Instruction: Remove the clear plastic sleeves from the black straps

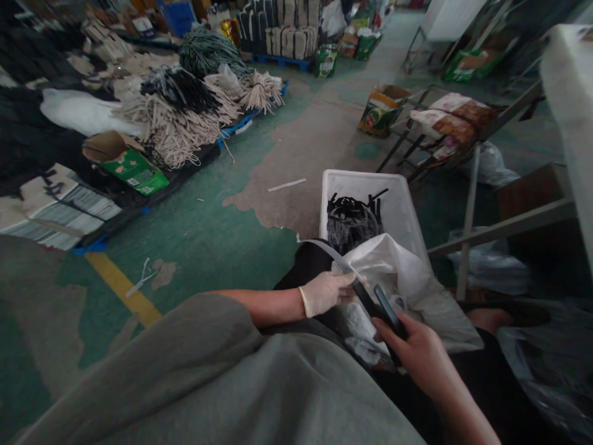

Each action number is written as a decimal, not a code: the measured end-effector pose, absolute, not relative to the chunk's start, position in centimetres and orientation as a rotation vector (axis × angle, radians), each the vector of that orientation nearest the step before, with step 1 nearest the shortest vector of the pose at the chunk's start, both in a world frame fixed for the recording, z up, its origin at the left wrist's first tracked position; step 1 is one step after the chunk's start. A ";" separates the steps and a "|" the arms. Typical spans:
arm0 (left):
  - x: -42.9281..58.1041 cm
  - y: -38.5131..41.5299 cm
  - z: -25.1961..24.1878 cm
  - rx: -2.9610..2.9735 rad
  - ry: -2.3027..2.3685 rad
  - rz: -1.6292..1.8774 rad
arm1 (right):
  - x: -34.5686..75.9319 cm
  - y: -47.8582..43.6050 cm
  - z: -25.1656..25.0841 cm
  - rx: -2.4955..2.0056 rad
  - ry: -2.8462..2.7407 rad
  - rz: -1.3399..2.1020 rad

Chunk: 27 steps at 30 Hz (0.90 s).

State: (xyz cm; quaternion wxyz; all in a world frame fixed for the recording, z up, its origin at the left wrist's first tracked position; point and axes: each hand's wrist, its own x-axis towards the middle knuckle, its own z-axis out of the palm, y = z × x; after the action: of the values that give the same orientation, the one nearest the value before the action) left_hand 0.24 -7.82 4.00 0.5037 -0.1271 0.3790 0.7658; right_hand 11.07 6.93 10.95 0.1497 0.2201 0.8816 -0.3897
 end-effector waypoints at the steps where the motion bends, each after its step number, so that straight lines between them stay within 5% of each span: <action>1: 0.0 -8.0 4.1 -0.300 0.922 1.862 | 11.4 6.9 11.1 0.622 2.489 -1.128; 18: -0.8 -8.1 4.7 -0.330 0.901 1.680 | 15.4 7.6 11.2 0.626 2.544 -1.045; 23: 1.9 -6.8 4.3 -0.246 0.843 1.561 | 13.5 5.9 9.5 0.966 2.839 -0.755; 27: 2.8 -6.2 3.1 -0.155 0.917 1.571 | 12.4 5.4 8.2 0.909 2.870 -0.911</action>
State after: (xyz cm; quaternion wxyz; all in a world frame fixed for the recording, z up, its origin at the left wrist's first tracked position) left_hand 2.76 -6.22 3.11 0.6115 -0.0671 0.3975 0.6808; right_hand 12.40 5.40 8.17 -0.0019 0.2890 0.9125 -0.2895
